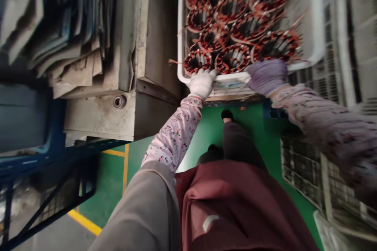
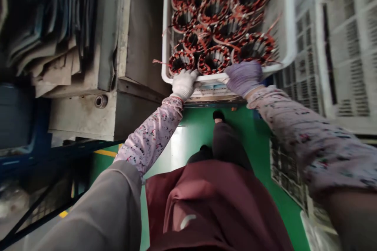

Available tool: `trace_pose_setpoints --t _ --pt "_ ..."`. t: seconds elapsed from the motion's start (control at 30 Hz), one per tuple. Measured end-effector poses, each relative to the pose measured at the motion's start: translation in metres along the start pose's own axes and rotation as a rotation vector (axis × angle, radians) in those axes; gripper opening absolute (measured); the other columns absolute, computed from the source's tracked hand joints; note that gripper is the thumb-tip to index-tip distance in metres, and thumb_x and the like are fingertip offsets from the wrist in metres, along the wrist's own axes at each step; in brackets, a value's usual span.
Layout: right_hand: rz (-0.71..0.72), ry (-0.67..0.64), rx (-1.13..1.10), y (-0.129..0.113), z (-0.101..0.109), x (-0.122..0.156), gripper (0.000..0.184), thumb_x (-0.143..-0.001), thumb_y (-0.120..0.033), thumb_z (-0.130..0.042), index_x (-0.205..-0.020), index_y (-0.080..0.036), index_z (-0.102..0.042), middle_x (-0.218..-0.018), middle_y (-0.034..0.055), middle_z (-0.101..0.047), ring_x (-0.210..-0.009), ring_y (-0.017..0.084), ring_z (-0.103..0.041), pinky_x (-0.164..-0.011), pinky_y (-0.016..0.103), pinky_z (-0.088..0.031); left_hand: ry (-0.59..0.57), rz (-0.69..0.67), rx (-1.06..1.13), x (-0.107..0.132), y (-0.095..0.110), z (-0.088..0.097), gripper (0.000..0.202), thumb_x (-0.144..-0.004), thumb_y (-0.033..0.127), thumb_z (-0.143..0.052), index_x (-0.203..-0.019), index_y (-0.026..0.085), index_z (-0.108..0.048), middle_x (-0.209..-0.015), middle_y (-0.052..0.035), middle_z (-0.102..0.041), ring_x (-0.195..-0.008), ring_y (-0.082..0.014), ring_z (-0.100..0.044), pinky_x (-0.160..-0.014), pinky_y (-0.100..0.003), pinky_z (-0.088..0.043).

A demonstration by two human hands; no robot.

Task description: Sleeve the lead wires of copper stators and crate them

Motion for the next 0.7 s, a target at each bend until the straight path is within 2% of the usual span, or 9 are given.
trace_pose_setpoints --t 0.1,0.13,0.2,0.27,0.37,0.43,0.53,0.7 --pt "0.064 -0.02 -0.104 0.0 0.005 0.005 0.033 -0.088 -0.024 -0.054 -0.094 0.008 -0.064 -0.091 0.0274 -0.062 -0.101 0.033 -0.059 -0.074 0.041 -0.032 -0.066 0.008 -0.023 0.007 0.01 0.004 0.037 -0.095 0.031 -0.042 -0.129 0.02 -0.052 -0.125 -0.0109 -0.059 -0.115 -0.0269 -0.048 -0.092 -0.041 -0.04" --pt "0.107 -0.012 -0.125 -0.002 0.009 0.008 0.031 -0.086 -0.022 -0.056 -0.094 0.006 -0.064 -0.09 0.0256 -0.063 -0.098 0.032 -0.06 -0.075 0.04 -0.033 -0.064 0.027 -0.036 0.011 0.01 0.007 0.035 -0.096 0.028 -0.038 -0.125 0.018 -0.054 -0.122 -0.0116 -0.06 -0.112 -0.0265 -0.049 -0.09 -0.04 -0.04" --pt "0.152 0.006 -0.132 -0.004 0.016 0.012 0.026 -0.086 -0.021 -0.055 -0.102 -0.002 -0.066 -0.094 0.018 -0.066 -0.095 0.025 -0.061 -0.078 0.035 -0.036 -0.052 0.061 -0.063 0.018 0.009 0.011 0.035 -0.095 0.032 -0.038 -0.118 0.014 -0.056 -0.116 -0.0129 -0.061 -0.107 -0.0269 -0.051 -0.087 -0.038 -0.041" --pt "0.19 0.042 -0.118 -0.004 0.019 0.009 0.025 -0.086 -0.02 -0.053 -0.105 -0.009 -0.066 -0.102 0.0125 -0.067 -0.095 0.024 -0.061 -0.08 0.034 -0.04 0.012 0.045 -0.093 0.017 0.008 0.014 0.041 -0.094 0.042 -0.038 -0.121 0.014 -0.054 -0.114 -0.0122 -0.061 -0.106 -0.0292 -0.051 -0.084 -0.038 -0.042" --pt "0.229 0.059 -0.097 0.001 0.016 -0.003 0.026 -0.086 -0.023 -0.054 -0.108 -0.016 -0.066 -0.105 0.0064 -0.067 -0.093 0.023 -0.06 -0.08 0.035 -0.043 0.036 0.049 -0.134 0.006 0.004 0.006 0.044 -0.093 0.047 -0.037 -0.123 0.019 -0.052 -0.112 -0.007 -0.062 -0.106 -0.0294 -0.051 -0.084 -0.038 -0.041" --pt "0.262 0.098 -0.105 0.0 0.017 -0.009 0.026 -0.087 -0.025 -0.054 -0.108 -0.013 -0.063 -0.105 0.0052 -0.066 -0.093 0.022 -0.059 -0.081 0.032 -0.042 0.043 0.096 -0.188 0.0 -0.001 0.003 0.045 -0.093 0.049 -0.035 -0.123 0.021 -0.051 -0.112 -0.0057 -0.062 -0.105 -0.0286 -0.051 -0.084 -0.039 -0.041" --pt "0.308 0.091 -0.119 -0.005 0.014 -0.009 0.023 -0.088 -0.022 -0.051 -0.106 -0.009 -0.059 -0.103 0.0041 -0.064 -0.096 0.02 -0.058 -0.083 0.03 -0.04 0.008 0.132 -0.214 -0.002 -0.006 -0.002 0.05 -0.092 0.052 -0.033 -0.12 0.017 -0.054 -0.113 -0.0099 -0.063 -0.104 -0.03 -0.051 -0.083 -0.04 -0.041" --pt "0.228 -0.042 -0.179 0.004 -0.009 -0.009 0.025 -0.09 -0.025 -0.049 -0.109 -0.01 -0.057 -0.107 0.006 -0.063 -0.099 0.023 -0.057 -0.086 0.036 -0.04 -0.109 -0.012 -0.125 -0.011 0.003 -0.021 0.052 -0.091 0.049 -0.036 -0.119 0.011 -0.056 -0.113 -0.0178 -0.061 -0.105 -0.0347 -0.052 -0.08 -0.043 -0.042"
Point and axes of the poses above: each hand's wrist, its own x-axis away from the middle knuckle, its own z-axis out of the back of the hand, y = z × x, the point moved 9 cm from there along -x, towards the middle knuckle
